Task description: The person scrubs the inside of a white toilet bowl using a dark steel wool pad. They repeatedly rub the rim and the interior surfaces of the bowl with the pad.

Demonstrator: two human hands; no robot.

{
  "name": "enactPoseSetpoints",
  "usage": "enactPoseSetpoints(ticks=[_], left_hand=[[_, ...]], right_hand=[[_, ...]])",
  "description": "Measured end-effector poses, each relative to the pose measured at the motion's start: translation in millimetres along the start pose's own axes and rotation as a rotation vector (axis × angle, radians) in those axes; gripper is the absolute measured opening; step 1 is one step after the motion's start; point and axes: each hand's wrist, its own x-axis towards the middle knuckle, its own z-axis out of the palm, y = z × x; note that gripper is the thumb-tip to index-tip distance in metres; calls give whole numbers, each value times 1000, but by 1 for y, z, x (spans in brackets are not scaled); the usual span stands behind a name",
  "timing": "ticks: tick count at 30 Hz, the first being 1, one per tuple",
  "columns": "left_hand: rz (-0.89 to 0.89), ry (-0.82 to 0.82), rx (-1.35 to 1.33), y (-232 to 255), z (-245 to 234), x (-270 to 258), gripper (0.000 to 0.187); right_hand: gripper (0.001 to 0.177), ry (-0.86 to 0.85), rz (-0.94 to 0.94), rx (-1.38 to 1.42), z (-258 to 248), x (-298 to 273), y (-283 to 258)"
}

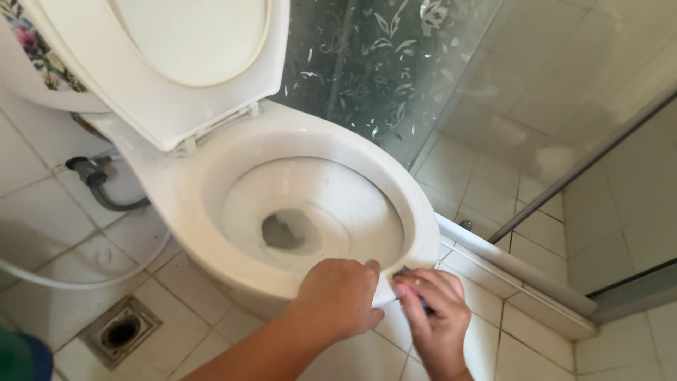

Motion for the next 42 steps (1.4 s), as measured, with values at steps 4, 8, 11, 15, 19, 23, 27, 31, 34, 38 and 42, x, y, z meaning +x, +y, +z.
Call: enactPoseSetpoints(ticks=[4, 8, 11, 15, 19, 23, 27, 31, 34, 38, 42], left_hand=[[-20, -12, -11, 0, 1, 0, 42], [-21, -22, 6, 2, 1, 2, 43], [30, 69, 28, -4, 1, 2, 44], [41, 72, 23, -7, 18, 10, 48], [18, -12, 34, -4, 20, 30, 51], [111, 182, -9, 13, 29, 34, 39], [68, 153, -12, 19, 31, 36, 37], [15, 57, 58, 18, 23, 31, 40], [31, 65, 67, 24, 18, 30, 42], [27, 46, 89, 22, 18, 32, 40], [26, 39, 119, 19, 26, 36, 42]], right_hand=[[15, 1, 223, 55, 4, 30, 23], [18, 55, 199, 41, 8, 40, 32], [21, -13, 123, -20, 5, 14, 16], [16, -18, 157, 87, -3, 6, 14], [18, 27, 335, 245, 8, 51, 34], [15, -22, 385, 183, -1, 19, 22], [12, 57, 88, 146, -1, 1, 29], [16, -6, 448, 332, 13, 43, 41], [16, 7, 338, 263, 5, 54, 35], [14, 21, 102, 151, -9, 12, 13], [15, 29, 223, 275, 6, 23, 52]])
